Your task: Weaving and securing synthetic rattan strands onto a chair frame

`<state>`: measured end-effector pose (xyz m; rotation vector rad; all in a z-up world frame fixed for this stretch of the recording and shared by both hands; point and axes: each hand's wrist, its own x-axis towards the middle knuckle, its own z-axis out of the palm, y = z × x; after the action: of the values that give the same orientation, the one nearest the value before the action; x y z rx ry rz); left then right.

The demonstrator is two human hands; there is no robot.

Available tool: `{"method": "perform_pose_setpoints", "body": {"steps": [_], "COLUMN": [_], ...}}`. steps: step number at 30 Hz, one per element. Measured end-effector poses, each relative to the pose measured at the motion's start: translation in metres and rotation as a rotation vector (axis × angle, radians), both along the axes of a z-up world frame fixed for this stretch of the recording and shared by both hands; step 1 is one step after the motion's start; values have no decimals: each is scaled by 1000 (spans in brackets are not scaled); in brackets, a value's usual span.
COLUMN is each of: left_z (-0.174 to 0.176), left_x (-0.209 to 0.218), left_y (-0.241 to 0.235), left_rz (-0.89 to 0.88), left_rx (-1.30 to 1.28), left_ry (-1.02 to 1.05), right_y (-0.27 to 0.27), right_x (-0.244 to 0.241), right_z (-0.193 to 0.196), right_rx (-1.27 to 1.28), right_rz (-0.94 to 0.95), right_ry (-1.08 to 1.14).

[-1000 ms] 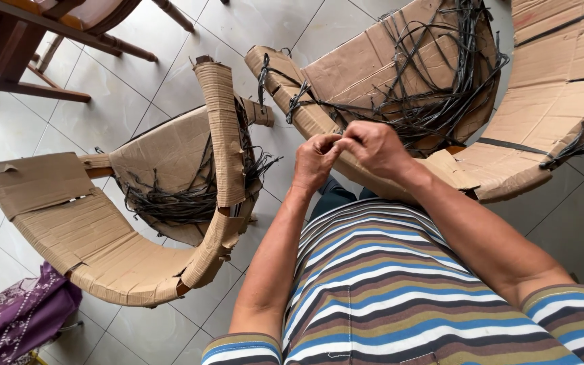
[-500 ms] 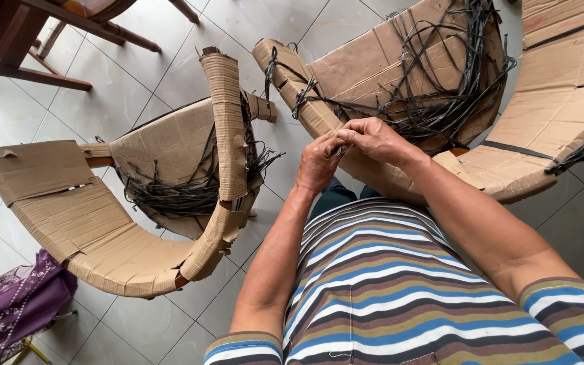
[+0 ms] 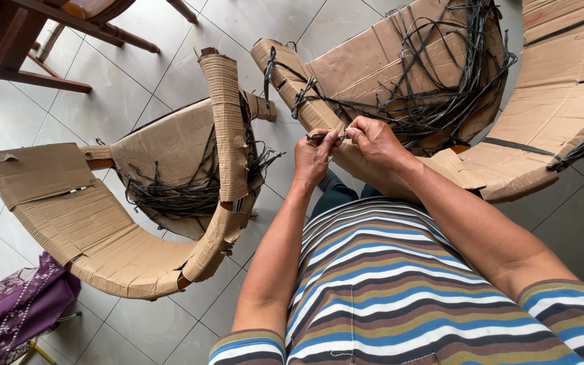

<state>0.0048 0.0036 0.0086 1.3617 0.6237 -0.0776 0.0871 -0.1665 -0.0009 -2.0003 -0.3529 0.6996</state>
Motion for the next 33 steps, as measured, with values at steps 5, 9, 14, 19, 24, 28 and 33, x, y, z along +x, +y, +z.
{"method": "perform_pose_setpoints", "body": {"steps": [5, 9, 14, 19, 24, 28, 33], "left_z": [-9, -16, -18, 17, 29, 37, 27], "left_x": [4, 5, 5, 2, 0, -2, -4], "left_y": [3, 7, 7, 3, -4, -11, -14], "left_rz": [-54, -79, -115, -36, -159, -173, -191], "left_rx": [24, 81, 145, 93, 391, 471, 550], "left_ry": [24, 40, 59, 41, 82, 44, -18], "right_y": [11, 15, 20, 19, 19, 22, 20], "right_x": [1, 3, 0, -4, -8, -7, -8], "right_z": [68, 52, 41, 25, 20, 34, 26], "right_rx": [94, 93, 80, 63, 56, 91, 116], "right_rz": [49, 121, 104, 50, -29, -22, 67], "right_ry": [-14, -59, -65, -108, -97, -120, -328]}}
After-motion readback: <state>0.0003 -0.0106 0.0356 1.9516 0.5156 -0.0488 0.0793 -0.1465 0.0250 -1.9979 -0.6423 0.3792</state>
